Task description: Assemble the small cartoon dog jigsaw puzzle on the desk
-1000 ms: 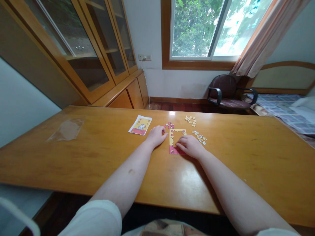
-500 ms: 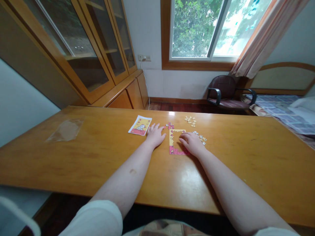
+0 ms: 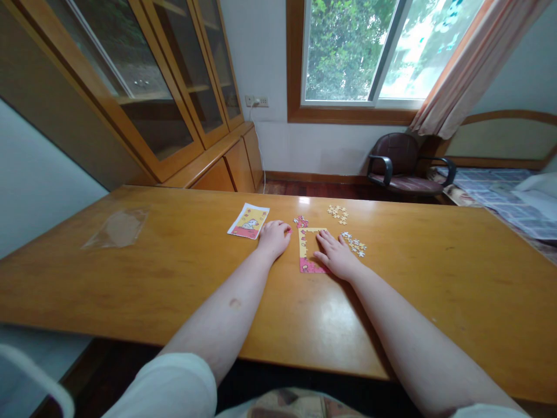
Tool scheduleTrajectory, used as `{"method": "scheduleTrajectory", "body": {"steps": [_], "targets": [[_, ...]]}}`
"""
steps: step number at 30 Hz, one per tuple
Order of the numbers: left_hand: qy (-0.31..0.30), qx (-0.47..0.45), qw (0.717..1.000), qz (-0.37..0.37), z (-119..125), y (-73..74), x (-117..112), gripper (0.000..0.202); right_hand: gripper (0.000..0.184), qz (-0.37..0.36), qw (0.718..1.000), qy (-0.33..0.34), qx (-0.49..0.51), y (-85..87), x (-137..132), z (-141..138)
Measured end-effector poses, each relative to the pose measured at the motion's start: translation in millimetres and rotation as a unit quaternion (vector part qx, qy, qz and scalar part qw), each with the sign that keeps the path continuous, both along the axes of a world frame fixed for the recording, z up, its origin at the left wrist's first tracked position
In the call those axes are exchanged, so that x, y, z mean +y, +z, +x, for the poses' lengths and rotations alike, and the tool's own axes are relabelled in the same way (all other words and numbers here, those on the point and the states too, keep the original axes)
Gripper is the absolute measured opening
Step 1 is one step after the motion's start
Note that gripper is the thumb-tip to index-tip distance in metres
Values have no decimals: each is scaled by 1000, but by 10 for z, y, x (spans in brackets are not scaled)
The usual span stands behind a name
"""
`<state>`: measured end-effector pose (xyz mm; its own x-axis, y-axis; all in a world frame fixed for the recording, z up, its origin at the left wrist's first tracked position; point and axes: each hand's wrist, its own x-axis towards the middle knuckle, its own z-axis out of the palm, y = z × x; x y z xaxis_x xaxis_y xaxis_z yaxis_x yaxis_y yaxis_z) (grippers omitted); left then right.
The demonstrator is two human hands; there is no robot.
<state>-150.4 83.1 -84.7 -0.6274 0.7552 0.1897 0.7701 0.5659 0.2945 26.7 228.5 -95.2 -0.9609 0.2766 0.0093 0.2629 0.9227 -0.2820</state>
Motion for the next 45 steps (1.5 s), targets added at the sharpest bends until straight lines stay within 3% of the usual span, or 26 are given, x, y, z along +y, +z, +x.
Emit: {"method": "scheduleTrajectory", "body": {"steps": [13, 21, 28, 32, 36, 39, 45], "targets": [[11, -36, 999, -1, 2, 71, 10, 21, 58, -23, 999, -26, 14, 44, 4, 5], [24, -43, 999, -8, 7, 41, 40, 17, 54, -44, 997, -19, 58, 58, 8, 12], [9, -109, 993, 43, 61, 91, 19, 6, 53, -45, 996, -21, 71, 54, 4, 15], [-28, -214, 967, 132, 83, 92, 27, 4, 51, -46, 994, -8, 95, 67, -5, 12], [-65, -334, 915, 216, 123, 45, 80, 17, 42, -48, 987, 20, 154, 87, -1, 12], [-93, -385, 890, 225, 153, 15, 102, 15, 34, -46, 980, 28, 191, 102, -3, 19], [-146, -416, 870, 220, 184, -27, 93, 10, 26, -44, 972, 29, 229, 102, -16, 34]]}}
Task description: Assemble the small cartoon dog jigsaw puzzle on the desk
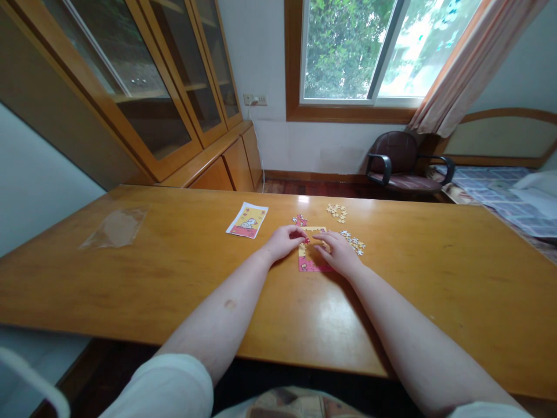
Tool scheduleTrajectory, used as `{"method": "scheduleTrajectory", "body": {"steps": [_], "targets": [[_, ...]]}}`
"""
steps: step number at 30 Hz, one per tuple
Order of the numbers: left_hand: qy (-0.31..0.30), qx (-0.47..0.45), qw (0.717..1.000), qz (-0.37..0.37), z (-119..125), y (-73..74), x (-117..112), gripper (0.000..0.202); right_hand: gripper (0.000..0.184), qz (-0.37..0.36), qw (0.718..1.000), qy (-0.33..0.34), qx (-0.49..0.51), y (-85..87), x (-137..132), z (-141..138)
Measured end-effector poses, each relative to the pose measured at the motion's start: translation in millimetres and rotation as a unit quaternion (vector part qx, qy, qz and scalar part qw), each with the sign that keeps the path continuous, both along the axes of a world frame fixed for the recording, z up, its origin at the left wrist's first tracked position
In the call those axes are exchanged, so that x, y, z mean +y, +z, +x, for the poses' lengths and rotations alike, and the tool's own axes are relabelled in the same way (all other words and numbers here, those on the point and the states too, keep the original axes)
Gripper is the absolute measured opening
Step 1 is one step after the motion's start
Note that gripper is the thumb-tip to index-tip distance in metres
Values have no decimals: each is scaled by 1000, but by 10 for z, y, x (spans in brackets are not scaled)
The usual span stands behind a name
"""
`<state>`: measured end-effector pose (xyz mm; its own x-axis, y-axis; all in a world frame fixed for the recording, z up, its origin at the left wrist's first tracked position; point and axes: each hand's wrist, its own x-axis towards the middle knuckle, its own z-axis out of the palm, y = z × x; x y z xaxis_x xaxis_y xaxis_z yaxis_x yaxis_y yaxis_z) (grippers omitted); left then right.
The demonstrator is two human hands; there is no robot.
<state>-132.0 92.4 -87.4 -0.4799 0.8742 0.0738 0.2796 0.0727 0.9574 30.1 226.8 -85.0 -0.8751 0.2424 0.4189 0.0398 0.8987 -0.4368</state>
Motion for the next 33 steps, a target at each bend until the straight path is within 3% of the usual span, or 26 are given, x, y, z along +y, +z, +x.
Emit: {"method": "scheduleTrajectory", "body": {"steps": [8, 16, 20, 24, 29, 33], "targets": [[-23, -58, 998, 10, 84, -7, 27, 21, 12, -11, 993, 85, 84, -12, 3, -3], [-47, -52, 998, 4, 127, 23, 15, 23, 13, -13, 994, 89, 66, 7, -28, 16], [-58, 83, 994, -31, 93, 105, -56, 20, 13, -26, 996, 85, 28, 28, 11, 28], [-70, 288, 952, -82, 32, 197, -144, 49, 12, -52, 987, 142, -57, 87, 69, 54], [-83, 341, 915, -199, 24, 197, -153, 78, 12, -84, 976, 160, -119, 126, 86, 92], [-85, 354, 907, -212, 29, 171, -134, 81, 12, -96, 973, 164, -129, 105, 102, 100]]}}
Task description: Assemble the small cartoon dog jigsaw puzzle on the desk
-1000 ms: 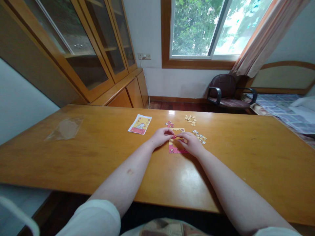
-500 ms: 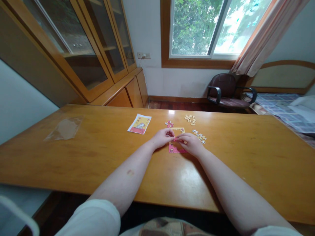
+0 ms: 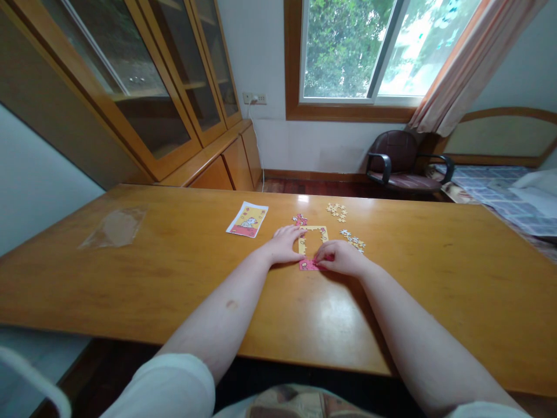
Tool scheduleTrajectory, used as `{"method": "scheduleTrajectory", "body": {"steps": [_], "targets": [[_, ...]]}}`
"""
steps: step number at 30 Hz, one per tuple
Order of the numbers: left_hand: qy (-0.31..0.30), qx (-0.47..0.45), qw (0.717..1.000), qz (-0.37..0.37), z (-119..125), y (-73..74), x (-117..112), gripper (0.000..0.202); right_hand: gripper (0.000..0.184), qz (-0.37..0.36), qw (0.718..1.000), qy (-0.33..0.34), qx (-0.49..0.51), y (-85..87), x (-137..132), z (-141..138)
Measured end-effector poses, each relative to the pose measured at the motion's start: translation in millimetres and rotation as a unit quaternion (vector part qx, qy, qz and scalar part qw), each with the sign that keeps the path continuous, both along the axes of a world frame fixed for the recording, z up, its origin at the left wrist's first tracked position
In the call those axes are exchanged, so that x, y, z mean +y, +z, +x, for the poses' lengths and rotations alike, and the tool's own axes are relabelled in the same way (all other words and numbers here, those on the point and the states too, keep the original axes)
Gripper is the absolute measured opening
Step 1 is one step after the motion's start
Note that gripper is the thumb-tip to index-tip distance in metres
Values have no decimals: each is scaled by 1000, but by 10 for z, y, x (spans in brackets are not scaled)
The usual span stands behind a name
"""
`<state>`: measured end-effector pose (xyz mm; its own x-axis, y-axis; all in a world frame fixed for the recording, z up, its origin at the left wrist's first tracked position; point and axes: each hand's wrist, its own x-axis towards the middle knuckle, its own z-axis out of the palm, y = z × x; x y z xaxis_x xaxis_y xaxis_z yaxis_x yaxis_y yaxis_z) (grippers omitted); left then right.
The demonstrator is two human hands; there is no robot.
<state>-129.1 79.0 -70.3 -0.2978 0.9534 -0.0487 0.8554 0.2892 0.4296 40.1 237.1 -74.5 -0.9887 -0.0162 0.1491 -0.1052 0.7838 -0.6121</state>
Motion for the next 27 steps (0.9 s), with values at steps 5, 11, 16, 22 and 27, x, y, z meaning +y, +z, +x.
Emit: {"method": "scheduleTrajectory", "body": {"steps": [5, 11, 16, 22, 27], "targets": [[0, 4, 1000, -9, -1, 9, -4, 82, 13, 1, 1000, 4, -5, 6, 13, 0], [0, 3, 1000, -13, 5, 38, -5, 79, 15, 18, 1000, 6, -14, 26, -2, 0], [1, 0, 1000, -10, 1, 35, -5, 79, 16, 36, 999, 8, -18, 45, -4, 2], [2, -1, 1000, -7, -1, 17, -5, 79, 16, 56, 998, 1, -16, 50, -15, 7], [3, -11, 1000, 3, -5, 10, -6, 79, 16, 62, 998, 9, -15, 47, -13, 7]]}}
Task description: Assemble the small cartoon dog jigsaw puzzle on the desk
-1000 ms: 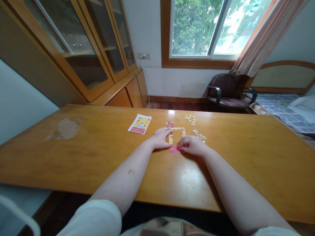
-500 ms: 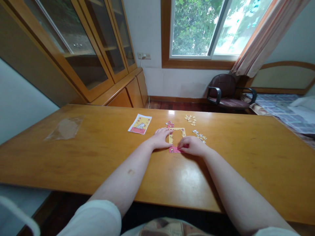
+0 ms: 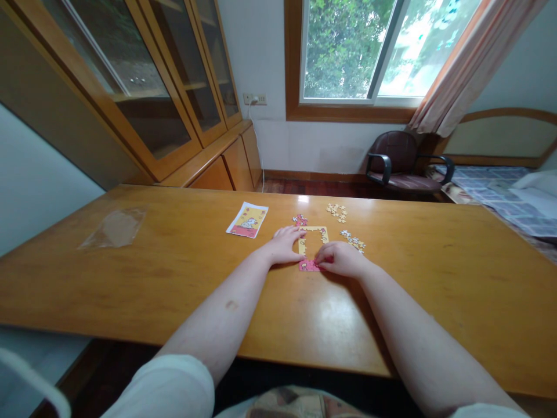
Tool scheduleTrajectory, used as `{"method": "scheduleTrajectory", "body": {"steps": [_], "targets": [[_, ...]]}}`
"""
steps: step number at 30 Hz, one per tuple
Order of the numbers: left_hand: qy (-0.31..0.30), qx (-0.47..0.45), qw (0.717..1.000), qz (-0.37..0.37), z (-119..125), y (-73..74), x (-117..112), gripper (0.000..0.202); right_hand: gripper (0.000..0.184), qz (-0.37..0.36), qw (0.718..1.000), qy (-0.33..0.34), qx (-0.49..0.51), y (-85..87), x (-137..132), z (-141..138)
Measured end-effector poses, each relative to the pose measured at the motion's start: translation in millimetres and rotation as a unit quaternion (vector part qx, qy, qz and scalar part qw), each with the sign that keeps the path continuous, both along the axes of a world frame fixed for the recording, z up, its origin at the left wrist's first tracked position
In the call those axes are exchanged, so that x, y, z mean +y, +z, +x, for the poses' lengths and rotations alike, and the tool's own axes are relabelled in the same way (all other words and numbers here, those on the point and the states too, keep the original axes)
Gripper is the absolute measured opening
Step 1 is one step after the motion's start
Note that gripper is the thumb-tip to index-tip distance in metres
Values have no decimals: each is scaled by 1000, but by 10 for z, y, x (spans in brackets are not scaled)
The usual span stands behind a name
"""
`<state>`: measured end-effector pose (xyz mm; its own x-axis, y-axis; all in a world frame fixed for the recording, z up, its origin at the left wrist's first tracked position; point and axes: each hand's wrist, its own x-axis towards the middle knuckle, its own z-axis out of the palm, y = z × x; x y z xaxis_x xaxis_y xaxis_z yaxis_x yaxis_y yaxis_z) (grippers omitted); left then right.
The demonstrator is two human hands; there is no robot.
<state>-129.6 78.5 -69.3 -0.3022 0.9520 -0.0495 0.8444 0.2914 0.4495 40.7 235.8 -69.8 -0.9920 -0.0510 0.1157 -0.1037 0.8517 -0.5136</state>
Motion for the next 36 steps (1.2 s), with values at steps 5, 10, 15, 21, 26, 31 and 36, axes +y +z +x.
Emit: {"method": "scheduleTrajectory", "body": {"steps": [5, 10, 15, 21, 26, 31, 36], "targets": [[-2, 1, 1000, 3, -9, -18, 7, 80, 17, 9, 1000, 10, -9, 25, -5, 2], [-1, 3, 1000, -2, -15, -27, 5, 80, 18, 27, 1000, 11, -10, 39, -14, 6], [-3, 6, 1000, -2, -21, -35, 6, 79, 19, 29, 1000, 4, -9, 50, -28, 11], [3, -3, 1000, 4, -8, -25, 9, 79, 20, 29, 1000, -2, -3, 25, -21, 14], [3, -5, 1000, 10, 0, -18, 4, 80, 19, 32, 999, -8, -8, 21, -20, 15], [2, -3, 1000, 8, -13, -27, 5, 82, 15, 8, 1000, -4, 5, 29, -25, 12], [5, -12, 1000, 14, -14, -13, 5, 82, 13, 28, 996, -47, 65, -63, 59, -35]]}}
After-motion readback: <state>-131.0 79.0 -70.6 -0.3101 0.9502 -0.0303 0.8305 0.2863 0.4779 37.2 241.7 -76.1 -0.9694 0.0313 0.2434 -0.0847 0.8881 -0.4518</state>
